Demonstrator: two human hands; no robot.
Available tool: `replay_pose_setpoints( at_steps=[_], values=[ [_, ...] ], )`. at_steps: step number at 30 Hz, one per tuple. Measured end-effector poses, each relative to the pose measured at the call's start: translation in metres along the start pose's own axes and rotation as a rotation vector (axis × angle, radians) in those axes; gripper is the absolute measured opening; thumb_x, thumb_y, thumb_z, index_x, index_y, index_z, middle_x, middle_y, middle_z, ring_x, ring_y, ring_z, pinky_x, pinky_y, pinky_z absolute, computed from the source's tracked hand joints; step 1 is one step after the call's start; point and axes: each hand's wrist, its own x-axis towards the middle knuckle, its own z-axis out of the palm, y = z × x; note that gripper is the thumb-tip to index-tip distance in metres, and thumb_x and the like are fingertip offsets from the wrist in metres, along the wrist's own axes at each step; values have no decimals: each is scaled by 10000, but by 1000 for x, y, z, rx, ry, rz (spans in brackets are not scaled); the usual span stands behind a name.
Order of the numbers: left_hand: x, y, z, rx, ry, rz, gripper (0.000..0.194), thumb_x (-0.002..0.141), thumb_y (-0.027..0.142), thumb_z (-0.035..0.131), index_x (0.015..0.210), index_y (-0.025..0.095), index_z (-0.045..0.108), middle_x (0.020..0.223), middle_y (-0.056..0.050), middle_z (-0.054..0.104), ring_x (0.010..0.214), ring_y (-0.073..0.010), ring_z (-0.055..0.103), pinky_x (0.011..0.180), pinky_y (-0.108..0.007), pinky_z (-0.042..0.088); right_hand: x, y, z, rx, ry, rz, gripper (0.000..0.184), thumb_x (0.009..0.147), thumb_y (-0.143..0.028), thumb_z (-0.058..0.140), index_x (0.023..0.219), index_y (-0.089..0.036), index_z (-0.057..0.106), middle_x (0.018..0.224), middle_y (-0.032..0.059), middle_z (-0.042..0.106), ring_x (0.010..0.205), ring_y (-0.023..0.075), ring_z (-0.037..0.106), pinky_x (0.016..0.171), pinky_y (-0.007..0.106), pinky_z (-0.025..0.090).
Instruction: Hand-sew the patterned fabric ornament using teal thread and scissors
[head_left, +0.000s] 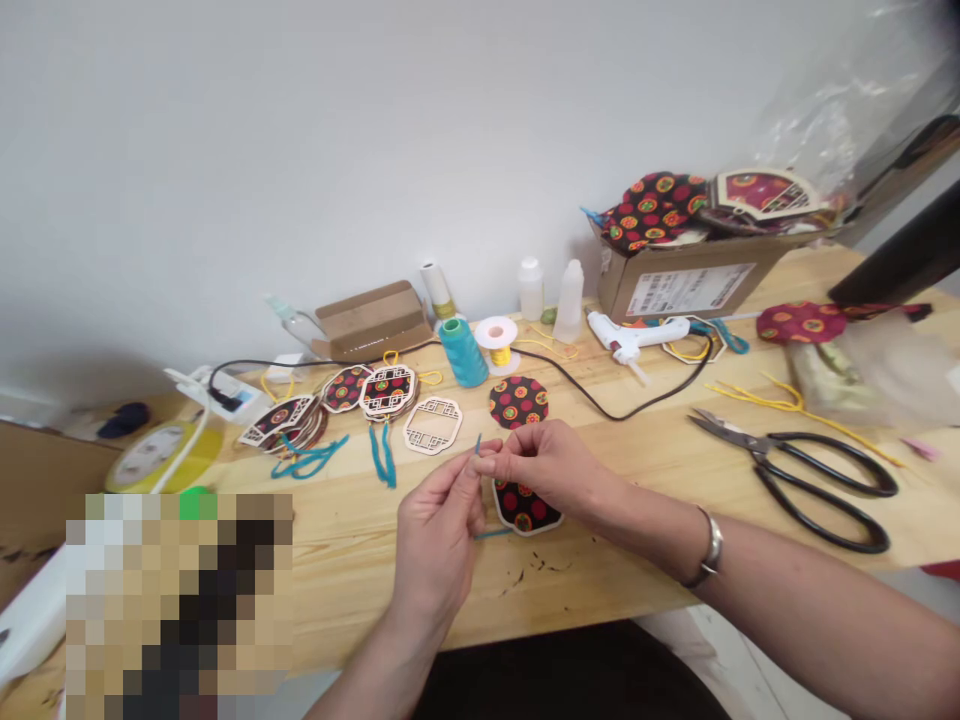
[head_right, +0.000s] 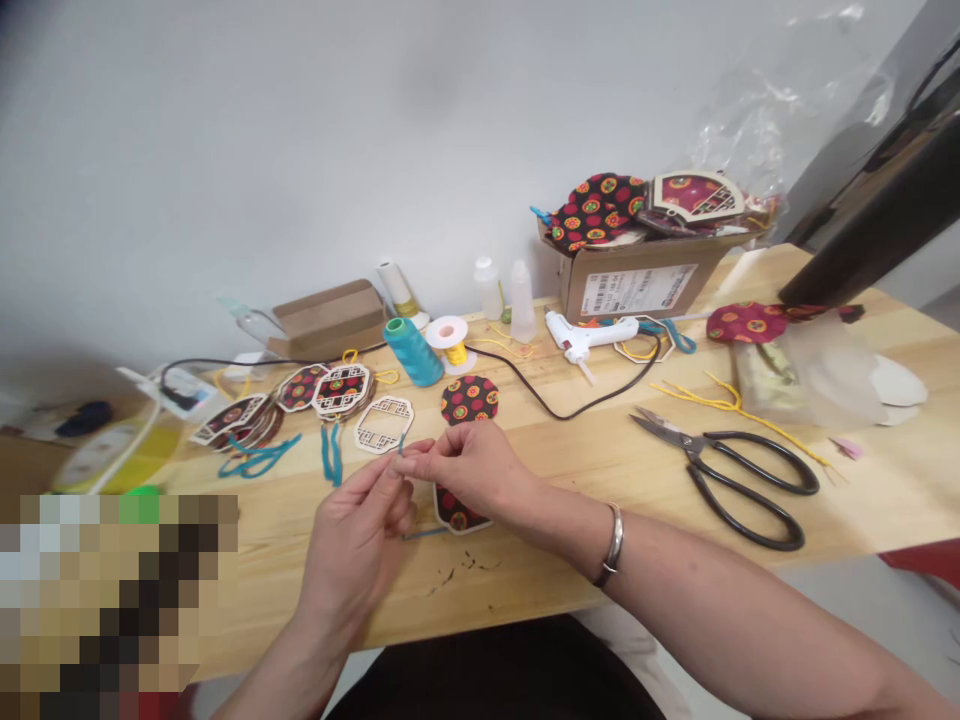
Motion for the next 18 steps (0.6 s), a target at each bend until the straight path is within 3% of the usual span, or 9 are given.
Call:
replay_pose_setpoints(
  at_steps=[9, 14, 18],
  values=[
    [1, -4, -3, 19, -6, -7, 188, 719, 303, 718, 827, 150, 710, 467, 85, 355, 436, -39, 253, 405, -173, 206, 5, 7, -6, -329, 118, -104, 405, 582, -450, 765, 788, -174, 553, 609, -47, 486, 556, 92, 417, 500, 219, 323],
    [-1, -4, -4, 37, -12, 5, 174, 735, 311, 704, 801, 150, 699, 470, 84, 347, 439, -40, 266, 411, -174, 219, 4, 6, -5, -220, 63, -129, 380, 599, -382, 768, 866, -166, 604, 595, -68, 424, 557, 84, 389, 521, 221, 326],
    [-1, -5, -4, 49, -19, 6, 185, 737, 314, 703, 819, 148, 706, 498, 72, 400, 433, -31, 269, 409, -173, 223, 6, 9, -4, -59, -24, -106, 345, 612, -348, 759, 872, -159, 632, 582, -64, 473, 534, 79, 418, 533, 232, 349]
  ],
)
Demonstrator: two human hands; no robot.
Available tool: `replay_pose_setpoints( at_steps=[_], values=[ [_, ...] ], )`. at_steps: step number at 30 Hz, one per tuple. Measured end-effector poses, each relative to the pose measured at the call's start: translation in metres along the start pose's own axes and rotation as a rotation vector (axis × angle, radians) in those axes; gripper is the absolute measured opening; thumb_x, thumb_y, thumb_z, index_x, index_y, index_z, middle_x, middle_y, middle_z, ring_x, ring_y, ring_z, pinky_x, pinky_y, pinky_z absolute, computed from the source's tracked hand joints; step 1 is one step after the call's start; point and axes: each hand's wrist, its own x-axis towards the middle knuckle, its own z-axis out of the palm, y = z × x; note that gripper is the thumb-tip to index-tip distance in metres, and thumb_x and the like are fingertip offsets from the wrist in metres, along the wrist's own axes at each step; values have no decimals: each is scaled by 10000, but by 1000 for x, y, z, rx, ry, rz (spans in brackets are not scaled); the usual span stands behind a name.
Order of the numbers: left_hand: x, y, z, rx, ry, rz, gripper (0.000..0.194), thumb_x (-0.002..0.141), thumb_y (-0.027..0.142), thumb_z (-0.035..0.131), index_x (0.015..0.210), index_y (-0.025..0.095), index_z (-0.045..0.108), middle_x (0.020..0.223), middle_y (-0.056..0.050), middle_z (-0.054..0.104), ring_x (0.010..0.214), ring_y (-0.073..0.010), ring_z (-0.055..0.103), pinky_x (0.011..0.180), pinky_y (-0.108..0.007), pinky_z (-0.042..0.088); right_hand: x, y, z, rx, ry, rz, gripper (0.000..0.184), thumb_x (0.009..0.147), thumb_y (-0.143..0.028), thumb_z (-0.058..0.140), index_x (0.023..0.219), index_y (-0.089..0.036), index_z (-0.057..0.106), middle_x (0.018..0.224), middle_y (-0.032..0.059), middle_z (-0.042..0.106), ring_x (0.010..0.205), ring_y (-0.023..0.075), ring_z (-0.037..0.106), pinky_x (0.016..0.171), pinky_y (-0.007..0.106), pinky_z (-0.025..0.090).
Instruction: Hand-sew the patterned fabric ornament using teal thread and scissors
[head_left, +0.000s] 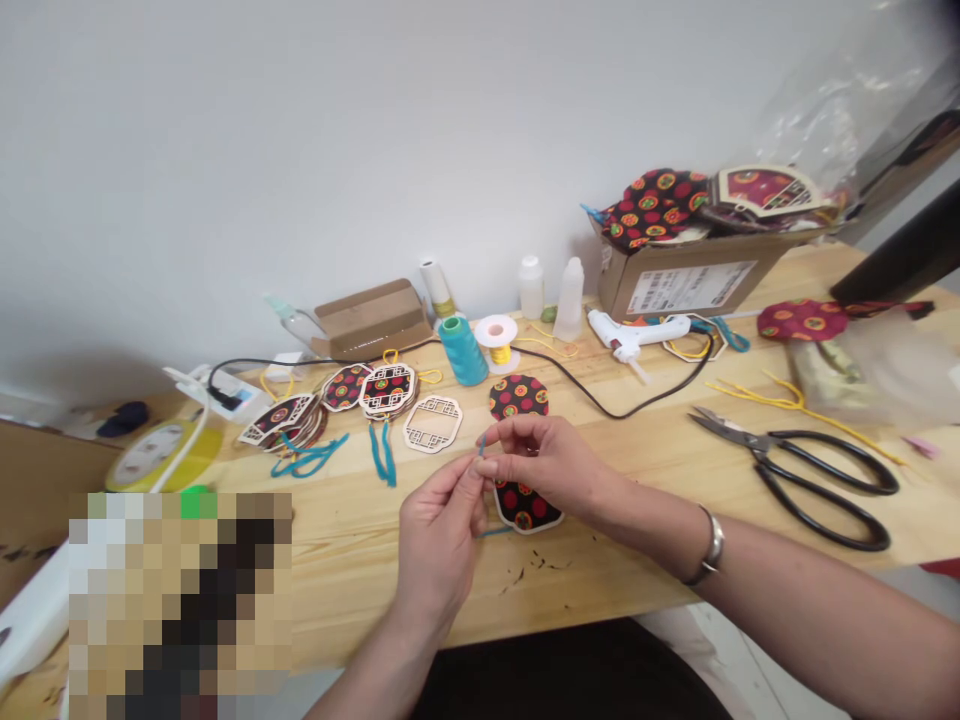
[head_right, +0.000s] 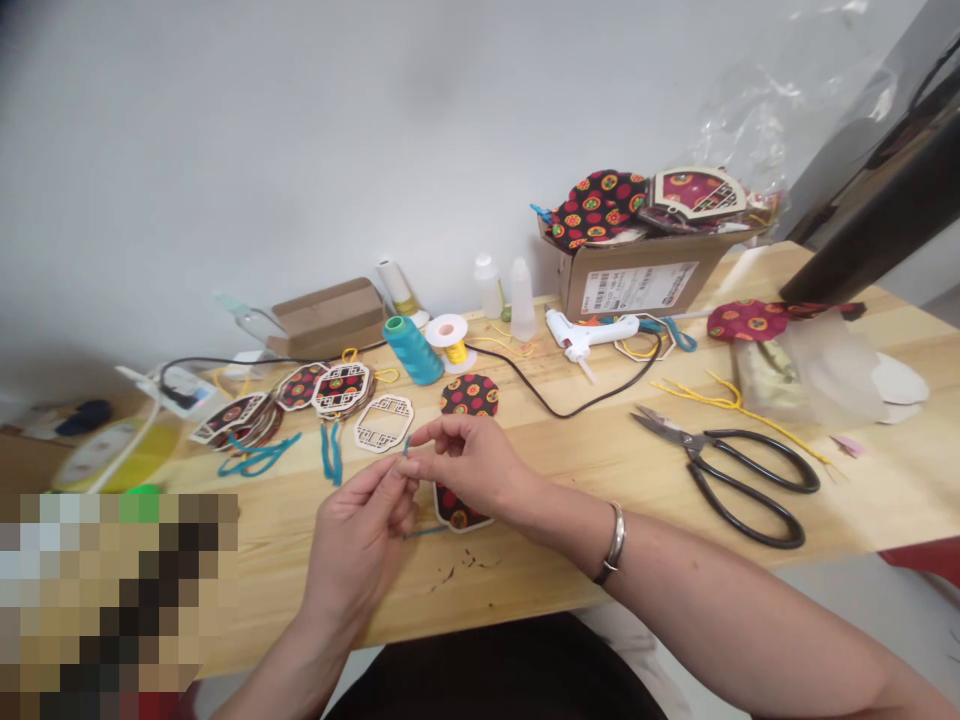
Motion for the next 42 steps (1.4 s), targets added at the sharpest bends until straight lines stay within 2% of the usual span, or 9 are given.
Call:
replay_pose_setpoints(
  at_steps=[5, 10, 20, 28, 32, 34, 36, 39, 42],
  values=[
    [2, -2, 0, 12, -12, -9, 157, 741, 293, 700, 809, 152, 707, 518, 67, 432, 429, -24, 291, 409, -170, 221, 0, -1, 0, 166, -75, 9, 287, 598, -329, 767, 804, -152, 675, 642, -25, 587, 595, 96, 509, 611, 264, 412],
    [2, -1, -1, 30, -31, -8, 157, 749, 288, 692, 822, 151, 711, 541, 63, 446, 433, -23, 300, 407, -172, 221, -2, -6, 0, 211, -60, 6, 236, 568, -312, 787, 718, -154, 699, 696, 2, 661, 669, 118, 581, 674, 275, 455],
    [0, 5, 0, 26, -102, -58, 167, 745, 294, 694, 710, 131, 678, 585, 42, 466, 455, -23, 310, 417, -166, 230, 1, -6, -6, 138, 27, -17, 201, 562, -302, 789, 609, -153, 662, 609, -25, 624, 596, 93, 550, 614, 245, 425],
    [0, 5, 2, 18, -104, -70, 163, 749, 299, 688, 805, 147, 703, 572, 45, 464, 485, -44, 337, 445, -163, 274, 0, -9, -7, 117, 37, -29, 178, 666, -308, 696, 644, -161, 598, 623, -12, 632, 592, 100, 554, 602, 243, 427],
    [4, 6, -3, 218, -102, 31, 170, 779, 307, 652, 862, 176, 721, 626, 20, 556, 551, -87, 435, 507, -190, 350, -2, -16, -10, 89, 87, -97, 193, 689, -322, 685, 661, -157, 588, 657, -21, 597, 547, 66, 465, 548, 220, 384],
    [6, 9, -3, 359, -120, 105, 168, 789, 304, 635, 862, 186, 732, 691, -9, 622, 650, -131, 523, 607, -221, 414, -2, -20, -12, 143, 56, -128, 213, 700, -339, 683, 674, -155, 579, 744, -3, 622, 530, 53, 436, 528, 217, 373],
    [9, 13, -2, 465, -157, 191, 161, 800, 282, 617, 862, 197, 738, 792, -39, 666, 798, -182, 577, 742, -267, 442, -2, -23, -14, 226, -19, -138, 228, 715, -350, 675, 681, -157, 559, 766, 8, 636, 525, 51, 449, 520, 214, 371],
    [14, 17, 2, 526, -182, 332, 160, 812, 244, 591, 859, 224, 743, 965, -55, 655, 975, -210, 565, 888, -311, 412, -2, -25, -16, 265, -112, -126, 215, 750, -341, 644, 696, -163, 537, 640, -5, 616, 523, 70, 491, 517, 213, 365],
    [20, 18, 4, 572, -172, 414, 168, 816, 232, 581, 816, 228, 749, 976, -56, 594, 979, -201, 548, 893, -308, 411, -2, -28, -16, 120, -81, -154, 168, 774, -287, 608, 688, -164, 532, 634, 8, 633, 583, 100, 550, 569, 234, 398]
  ],
)
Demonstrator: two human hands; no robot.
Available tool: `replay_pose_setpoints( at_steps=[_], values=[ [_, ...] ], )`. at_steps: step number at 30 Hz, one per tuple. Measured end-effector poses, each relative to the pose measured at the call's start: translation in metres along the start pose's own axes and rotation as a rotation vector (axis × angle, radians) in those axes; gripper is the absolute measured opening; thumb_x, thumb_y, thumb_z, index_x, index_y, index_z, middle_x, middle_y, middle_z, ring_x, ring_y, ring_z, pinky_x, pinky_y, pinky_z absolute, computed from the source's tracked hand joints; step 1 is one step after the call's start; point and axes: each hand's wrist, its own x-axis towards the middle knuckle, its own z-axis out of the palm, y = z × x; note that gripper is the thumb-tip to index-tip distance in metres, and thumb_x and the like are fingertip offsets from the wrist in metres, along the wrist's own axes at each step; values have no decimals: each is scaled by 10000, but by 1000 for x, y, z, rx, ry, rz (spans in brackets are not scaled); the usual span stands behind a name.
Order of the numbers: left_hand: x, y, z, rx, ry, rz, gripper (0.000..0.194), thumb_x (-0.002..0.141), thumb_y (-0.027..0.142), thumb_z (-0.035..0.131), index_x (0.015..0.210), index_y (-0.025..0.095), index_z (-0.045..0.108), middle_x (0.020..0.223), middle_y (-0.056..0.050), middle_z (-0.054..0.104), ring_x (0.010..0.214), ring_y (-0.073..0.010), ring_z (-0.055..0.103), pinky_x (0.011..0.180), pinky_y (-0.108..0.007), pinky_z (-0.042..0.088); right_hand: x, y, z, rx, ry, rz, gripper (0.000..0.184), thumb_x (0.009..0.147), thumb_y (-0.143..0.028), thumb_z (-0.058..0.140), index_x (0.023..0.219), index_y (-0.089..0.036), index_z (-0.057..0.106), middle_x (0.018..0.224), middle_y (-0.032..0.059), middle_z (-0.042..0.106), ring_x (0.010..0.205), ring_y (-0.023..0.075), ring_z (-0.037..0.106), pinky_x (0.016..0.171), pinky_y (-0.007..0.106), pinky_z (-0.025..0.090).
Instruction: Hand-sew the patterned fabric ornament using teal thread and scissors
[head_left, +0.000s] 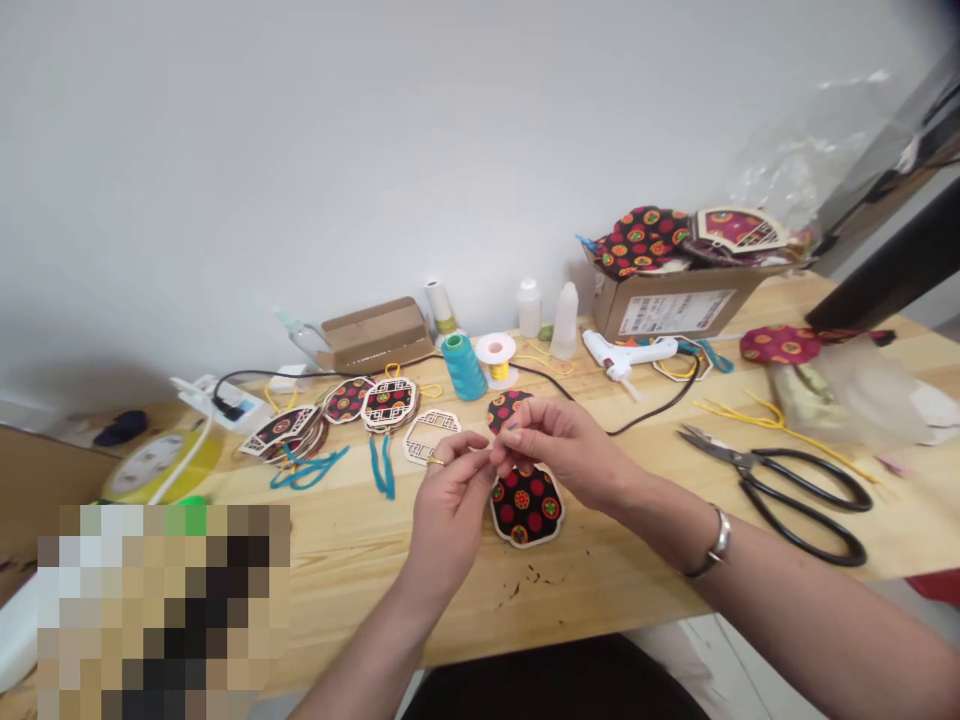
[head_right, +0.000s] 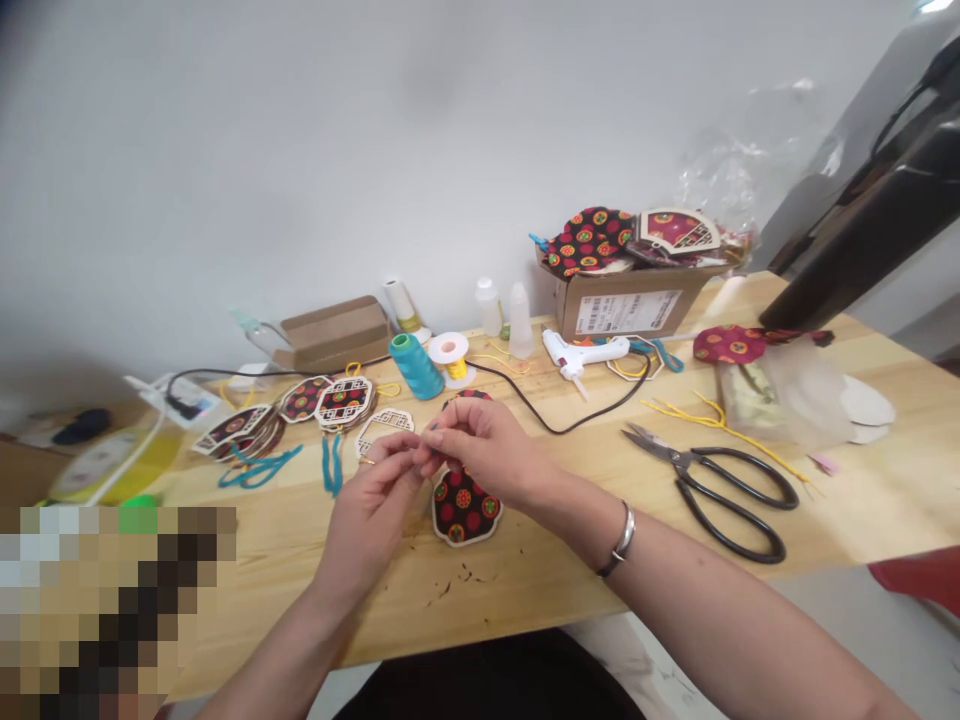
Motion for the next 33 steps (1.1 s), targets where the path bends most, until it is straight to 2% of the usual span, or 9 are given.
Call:
replay_pose_setpoints(
  at_steps=[7, 14, 17, 20, 22, 23, 26, 28, 33],
  values=[
    [6, -4, -2, 81, 6, 17, 177, 815, 255, 579, 775, 220, 747, 1030, -70, 536, 997, -207, 532, 877, -329, 430, -1, -12, -3, -574, 151, -265, 125, 798, -174, 555, 687, -177, 614, 791, 21, 640, 811, 155, 564, 777, 324, 430],
    [10, -17, -6, 206, 35, 29, 195, 818, 273, 556, 773, 205, 733, 1139, -90, 522, 1045, -235, 519, 920, -396, 413, -2, -34, -7, -509, 221, -385, 138, 799, -189, 588, 669, -216, 624, 771, 24, 665, 1083, 205, 523, 917, 387, 395],
    [9, -16, -11, 291, 85, 27, 247, 830, 280, 546, 1027, 225, 683, 1277, -107, 441, 1165, -261, 456, 934, -413, 404, -3, -37, -8, -520, 243, -396, 120, 793, -181, 598, 687, -223, 635, 817, 17, 699, 1144, 209, 504, 987, 427, 341],
    [0, -3, -19, 403, 285, 100, 467, 789, 281, 609, 1250, 234, 545, 1364, -127, 362, 1225, -284, 395, 956, -418, 372, -1, -33, -9, -521, 263, -363, 128, 782, -172, 606, 665, -219, 626, 851, 22, 703, 1106, 211, 529, 987, 447, 345],
    [-10, 10, -22, 368, 371, 144, 355, 767, 286, 641, 1119, 235, 637, 1184, -105, 520, 1094, -266, 492, 908, -381, 394, 0, -29, -9, -524, 272, -352, 140, 775, -170, 616, 644, -219, 618, 859, 27, 693, 1051, 206, 553, 966, 447, 367],
    [-15, 16, -22, 292, 321, 119, 220, 769, 295, 640, 973, 232, 695, 1028, -86, 599, 968, -243, 545, 841, -353, 419, 0, -27, -9, -532, 273, -360, 146, 769, -167, 624, 632, -217, 614, 857, 27, 686, 1019, 202, 565, 956, 443, 375],
    [-26, 31, -18, -128, -76, -265, 194, 769, 363, 643, 761, 195, 740, 702, -72, 663, 563, -138, 495, 542, -265, 391, 0, -23, -7, -603, 275, -417, 148, 754, -158, 655, 618, -205, 620, 863, 21, 658, 950, 186, 572, 933, 430, 382],
    [-29, 35, -13, -447, -259, -526, 262, 784, 391, 617, 785, 162, 744, 729, -108, 694, 426, -64, 345, 430, -224, 264, -4, -21, -4, -671, 266, -452, 127, 756, -152, 660, 642, -201, 634, 896, 17, 630, 949, 180, 551, 917, 420, 383],
    [-24, 34, -6, -862, -334, -821, 268, 775, 393, 628, 788, 142, 722, 747, -108, 688, 365, 5, 190, 380, -180, 112, -31, -12, 7, -860, 183, -574, 162, 797, -89, 575, 706, -202, 646, 943, 39, 534, 979, 193, 459, 878, 411, 403]
  ],
)
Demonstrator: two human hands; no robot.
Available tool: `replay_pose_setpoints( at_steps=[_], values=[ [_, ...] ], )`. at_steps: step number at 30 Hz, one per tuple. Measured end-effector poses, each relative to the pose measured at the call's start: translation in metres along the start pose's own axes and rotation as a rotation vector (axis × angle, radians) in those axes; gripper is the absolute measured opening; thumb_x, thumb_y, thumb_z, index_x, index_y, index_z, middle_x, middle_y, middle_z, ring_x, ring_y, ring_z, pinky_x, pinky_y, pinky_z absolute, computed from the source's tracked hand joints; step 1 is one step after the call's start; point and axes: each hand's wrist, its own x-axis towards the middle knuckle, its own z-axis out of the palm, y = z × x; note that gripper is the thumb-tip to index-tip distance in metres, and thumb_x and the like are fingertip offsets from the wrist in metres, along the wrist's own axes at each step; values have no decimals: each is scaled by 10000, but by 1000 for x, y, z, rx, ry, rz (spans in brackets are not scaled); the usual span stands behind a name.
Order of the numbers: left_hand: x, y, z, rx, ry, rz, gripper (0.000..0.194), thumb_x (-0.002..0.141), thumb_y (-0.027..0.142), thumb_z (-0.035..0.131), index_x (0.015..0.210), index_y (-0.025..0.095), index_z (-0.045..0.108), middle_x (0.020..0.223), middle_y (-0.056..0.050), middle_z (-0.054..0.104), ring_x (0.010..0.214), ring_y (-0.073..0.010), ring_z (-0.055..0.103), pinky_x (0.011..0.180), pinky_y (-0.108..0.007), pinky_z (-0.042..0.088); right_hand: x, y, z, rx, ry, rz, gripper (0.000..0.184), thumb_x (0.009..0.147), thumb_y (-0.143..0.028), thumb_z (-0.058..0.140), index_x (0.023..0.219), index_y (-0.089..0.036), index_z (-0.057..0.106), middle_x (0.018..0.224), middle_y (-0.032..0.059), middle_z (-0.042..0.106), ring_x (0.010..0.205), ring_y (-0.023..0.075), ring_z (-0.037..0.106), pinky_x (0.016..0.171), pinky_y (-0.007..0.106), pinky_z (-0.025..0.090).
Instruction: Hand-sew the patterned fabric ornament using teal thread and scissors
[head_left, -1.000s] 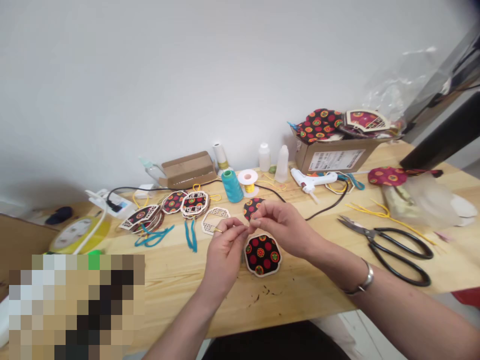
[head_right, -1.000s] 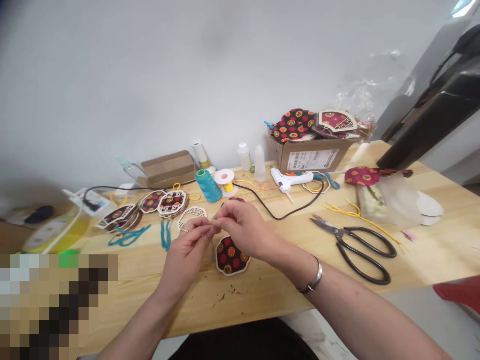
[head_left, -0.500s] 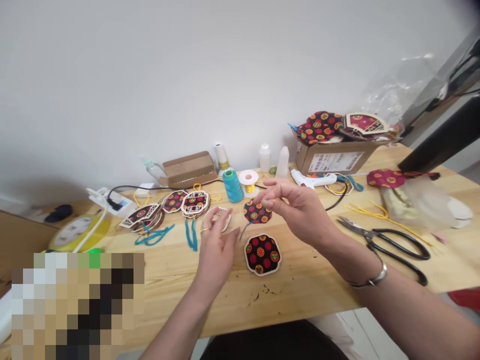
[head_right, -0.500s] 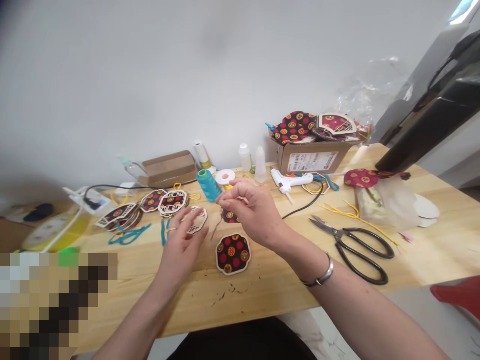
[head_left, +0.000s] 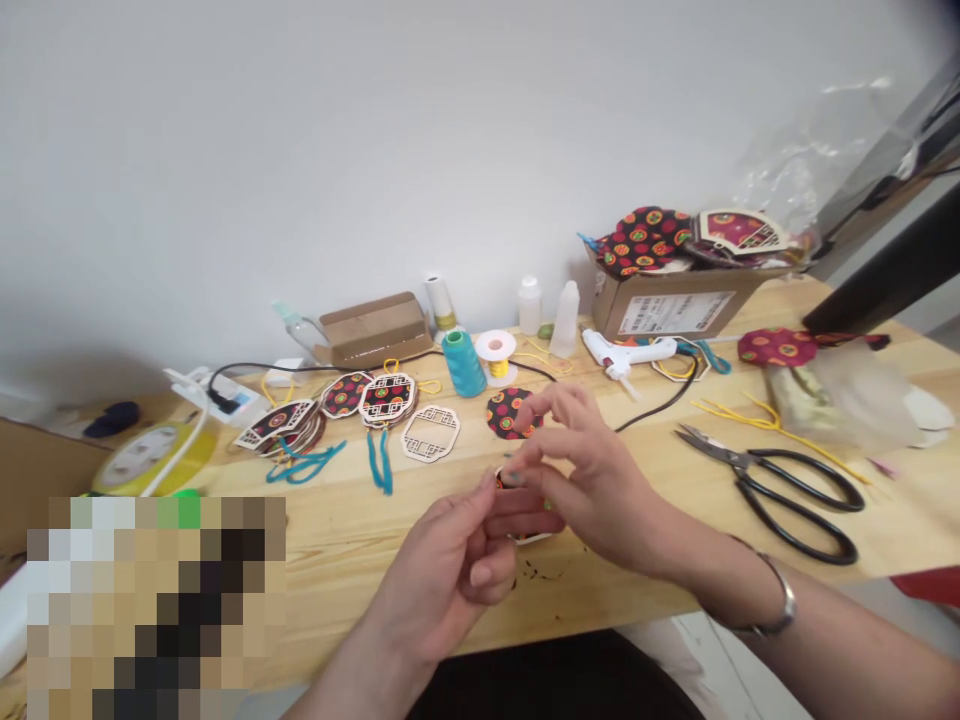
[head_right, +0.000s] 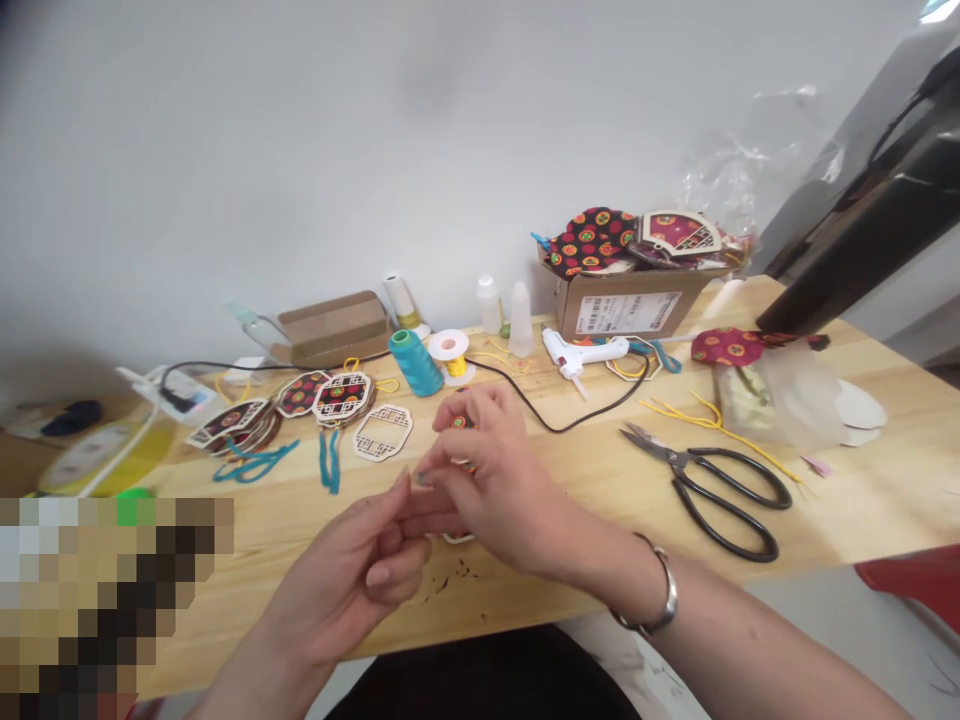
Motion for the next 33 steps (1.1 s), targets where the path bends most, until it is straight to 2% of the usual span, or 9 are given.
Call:
replay_pose_setpoints(
  at_steps=[3, 6, 12, 18, 21, 24, 27, 30, 33],
  values=[
    [3, -1, -3, -65, 6, 4, 155, 735, 283, 698, 681, 138, 686, 596, 0, 580, 361, 25, 191, 369, -140, 114, -22, -8, 2, -76, -54, -42, 209, 819, -66, 523, 743, -221, 642, 934, 48, 487, 981, 202, 408, 862, 401, 413],
    [7, -4, -6, -25, 12, 3, 135, 737, 224, 702, 679, 103, 684, 502, 45, 470, 361, 31, 193, 364, -118, 121, -41, -14, 4, -82, -106, -35, 227, 828, -51, 499, 800, -234, 629, 919, 45, 466, 960, 193, 397, 855, 377, 420],
    [19, -4, -13, 42, 123, 96, 176, 770, 270, 667, 769, 95, 683, 615, -19, 592, 379, 18, 290, 368, -121, 149, -60, -19, 5, -38, -175, 13, 196, 833, -55, 498, 800, -214, 609, 957, 48, 477, 973, 179, 412, 849, 330, 439],
    [28, -2, -18, 107, 205, 178, 179, 776, 271, 660, 770, 92, 670, 563, 32, 496, 419, -9, 325, 366, -121, 169, -74, -23, 8, 8, -250, 53, 197, 816, -49, 504, 733, -195, 606, 899, 44, 501, 913, 165, 468, 801, 307, 463],
    [30, -2, -20, 116, 201, 227, 179, 791, 269, 643, 776, 92, 664, 575, 27, 501, 462, -30, 393, 403, -130, 277, -79, -21, 10, 36, -278, 94, 191, 825, -70, 512, 704, -184, 608, 876, 41, 513, 880, 156, 483, 762, 295, 462],
    [30, -1, -21, 102, 176, 253, 168, 801, 263, 630, 785, 98, 659, 595, 15, 524, 527, -70, 483, 510, -186, 420, -81, -19, 11, 60, -320, 127, 193, 829, -79, 514, 701, -181, 617, 890, 41, 523, 881, 155, 486, 742, 292, 456],
    [31, 2, -20, 58, 162, 225, 134, 796, 235, 630, 784, 102, 650, 593, 15, 525, 547, -99, 521, 561, -246, 478, -82, -17, 12, 87, -385, 155, 181, 825, -88, 531, 702, -175, 630, 893, 42, 530, 885, 155, 486, 747, 294, 446],
    [31, 6, -17, 7, 155, 197, 102, 792, 199, 628, 785, 98, 642, 592, 15, 520, 521, -93, 511, 529, -240, 469, -83, -16, 14, 101, -439, 170, 167, 821, -101, 552, 700, -171, 644, 885, 43, 533, 890, 157, 488, 762, 300, 436],
    [31, 8, -17, -31, 141, 191, 86, 793, 175, 624, 798, 90, 637, 587, 24, 498, 453, -47, 416, 447, -179, 380, -84, -18, 15, 99, -482, 185, 160, 815, -100, 559, 708, -175, 651, 895, 45, 541, 907, 161, 494, 769, 298, 436]
  ],
)
